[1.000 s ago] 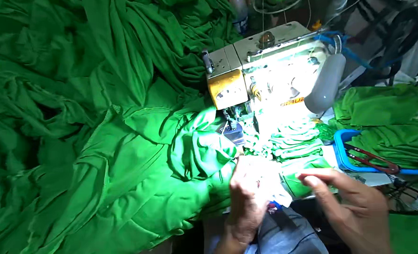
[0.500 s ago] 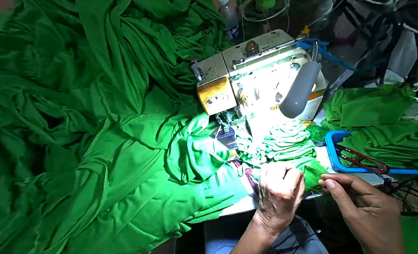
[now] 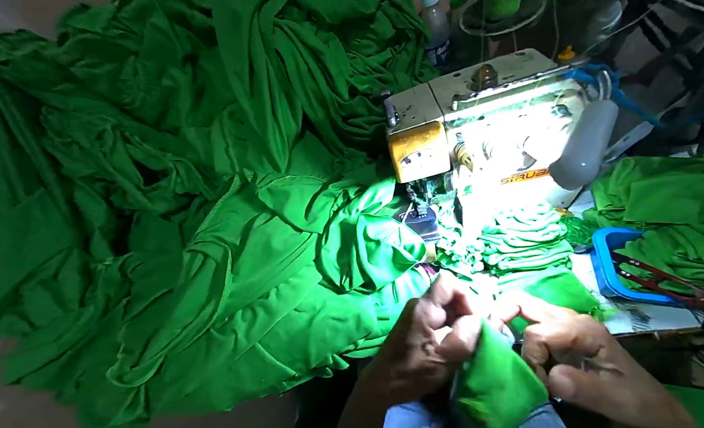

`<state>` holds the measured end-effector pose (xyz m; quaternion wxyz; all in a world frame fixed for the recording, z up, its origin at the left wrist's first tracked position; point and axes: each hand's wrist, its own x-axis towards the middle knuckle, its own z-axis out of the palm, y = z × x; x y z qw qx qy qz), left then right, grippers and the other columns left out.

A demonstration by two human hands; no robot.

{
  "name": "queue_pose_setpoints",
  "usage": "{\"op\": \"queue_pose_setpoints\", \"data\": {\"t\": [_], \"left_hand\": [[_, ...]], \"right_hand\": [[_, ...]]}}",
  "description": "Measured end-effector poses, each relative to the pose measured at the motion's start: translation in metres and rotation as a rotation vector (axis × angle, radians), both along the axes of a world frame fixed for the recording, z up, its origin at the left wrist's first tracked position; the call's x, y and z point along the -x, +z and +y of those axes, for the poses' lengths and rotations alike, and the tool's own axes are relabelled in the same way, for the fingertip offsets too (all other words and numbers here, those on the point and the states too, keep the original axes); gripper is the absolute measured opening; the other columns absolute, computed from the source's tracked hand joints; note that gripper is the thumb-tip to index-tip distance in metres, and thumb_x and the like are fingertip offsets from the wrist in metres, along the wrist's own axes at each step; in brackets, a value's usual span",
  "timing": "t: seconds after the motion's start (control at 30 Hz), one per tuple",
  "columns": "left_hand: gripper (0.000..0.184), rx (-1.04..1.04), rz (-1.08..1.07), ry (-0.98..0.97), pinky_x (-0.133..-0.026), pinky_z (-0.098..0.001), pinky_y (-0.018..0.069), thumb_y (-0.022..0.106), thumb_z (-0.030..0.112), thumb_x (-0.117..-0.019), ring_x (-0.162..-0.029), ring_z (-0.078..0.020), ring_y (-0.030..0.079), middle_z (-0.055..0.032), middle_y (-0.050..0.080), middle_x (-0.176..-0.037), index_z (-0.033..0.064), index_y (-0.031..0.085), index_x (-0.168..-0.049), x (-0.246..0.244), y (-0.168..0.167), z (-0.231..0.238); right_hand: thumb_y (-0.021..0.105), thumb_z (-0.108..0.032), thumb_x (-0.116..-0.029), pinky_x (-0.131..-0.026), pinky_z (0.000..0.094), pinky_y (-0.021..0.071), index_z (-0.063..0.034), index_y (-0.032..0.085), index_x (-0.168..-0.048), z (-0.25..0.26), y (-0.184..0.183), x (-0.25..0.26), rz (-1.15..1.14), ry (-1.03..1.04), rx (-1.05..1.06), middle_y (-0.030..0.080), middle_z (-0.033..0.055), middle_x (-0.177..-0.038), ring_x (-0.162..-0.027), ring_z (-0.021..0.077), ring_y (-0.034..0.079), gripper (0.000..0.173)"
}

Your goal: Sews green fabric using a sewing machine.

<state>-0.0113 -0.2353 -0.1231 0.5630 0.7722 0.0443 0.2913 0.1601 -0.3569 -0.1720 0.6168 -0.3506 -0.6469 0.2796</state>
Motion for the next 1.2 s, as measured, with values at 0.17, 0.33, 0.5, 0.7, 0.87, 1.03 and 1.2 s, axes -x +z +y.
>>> {"op": "queue_pose_setpoints", "data": {"t": [0.17,0.33,0.5,0.7,0.87,1.03,1.2], "left_hand": [[0.005,0.421,-0.017,0.016,-0.079,-0.0189,0.0556,0.055,0.023,-0.1014,-0.08,0.007,0.061,0.0189,0.059,-0.084,0.0226,0.054,-0.097,0.031,-0.038,0.016],[0.005,0.356,-0.007,0.026,-0.07,-0.0095,0.0459,0.049,0.009,-0.1001,-0.076,0.0114,0.054,0.0163,0.055,-0.082,0.0132,0.05,-0.098,0.052,-0.039,0.017],[0.005,0.127,0.144,-0.047,-0.059,-0.0081,0.0395,0.05,0.003,-0.0968,-0.062,0.0097,0.047,0.0078,0.053,-0.072,-0.0004,0.05,-0.101,0.069,-0.008,0.022],[0.002,0.184,0.086,-0.062,-0.067,-0.0082,0.0439,0.05,0.004,-0.0986,-0.071,0.0112,0.052,0.0112,0.055,-0.077,0.0048,0.049,-0.1,0.08,-0.013,0.034],[0.027,0.442,0.094,-0.299,-0.069,-0.0091,0.0475,0.061,0.04,-0.1011,-0.075,0.0125,0.059,0.0175,0.065,-0.08,0.0126,0.063,-0.102,0.092,-0.037,0.039],[0.025,0.677,-0.208,-0.22,-0.086,-0.016,0.0545,0.058,0.042,-0.1014,-0.094,0.0068,0.068,0.0165,0.075,-0.1,0.0299,0.076,-0.113,0.102,-0.04,0.031],[0.013,0.6,0.0,-0.27,-0.07,-0.0093,0.0501,0.062,0.038,-0.1005,-0.081,0.0118,0.062,0.0203,0.067,-0.088,0.0261,0.067,-0.097,0.107,-0.049,0.036]], "right_hand": [[0.054,-0.031,-0.1055,-0.086,0.0252,0.0587,-0.0163,0.074,-0.098,0.02,0.003,0.033,0.637,0.367,0.035,0.076,-0.0047,-0.097,-0.094,0.0071,0.072,0.025],[0.054,-0.031,-0.1057,-0.079,0.0207,0.0585,-0.0181,0.073,-0.098,0.037,0.001,0.055,0.673,0.16,0.164,0.074,-0.0059,-0.088,-0.084,0.0041,0.071,0.024],[0.047,-0.037,-0.1084,-0.085,0.0141,0.0499,-0.0196,0.07,-0.098,0.045,-0.017,0.069,0.311,0.043,0.2,0.068,-0.0131,-0.096,-0.094,-0.0049,0.062,0.031],[0.06,-0.033,-0.1029,-0.093,0.0143,0.0434,-0.011,0.066,-0.094,0.044,-0.016,0.078,0.107,0.212,0.079,0.062,-0.0051,-0.102,-0.107,-0.0032,0.054,0.024],[0.054,-0.026,-0.1062,-0.077,0.0093,0.0507,-0.0178,0.068,-0.11,0.04,0.0,0.075,0.541,0.403,0.161,0.07,-0.0137,-0.097,-0.087,-0.009,0.063,0.017],[0.053,-0.025,-0.1062,-0.08,0.0138,0.0526,-0.0223,0.064,-0.116,0.04,-0.007,0.103,0.52,0.627,0.389,0.07,-0.0137,-0.106,-0.094,-0.0064,0.064,0.015],[0.065,-0.026,-0.0984,-0.067,0.0105,0.0552,-0.0274,0.062,-0.124,0.029,0.031,0.071,0.541,0.282,0.246,0.073,-0.0172,-0.09,-0.078,-0.0089,0.067,0.026]]}}
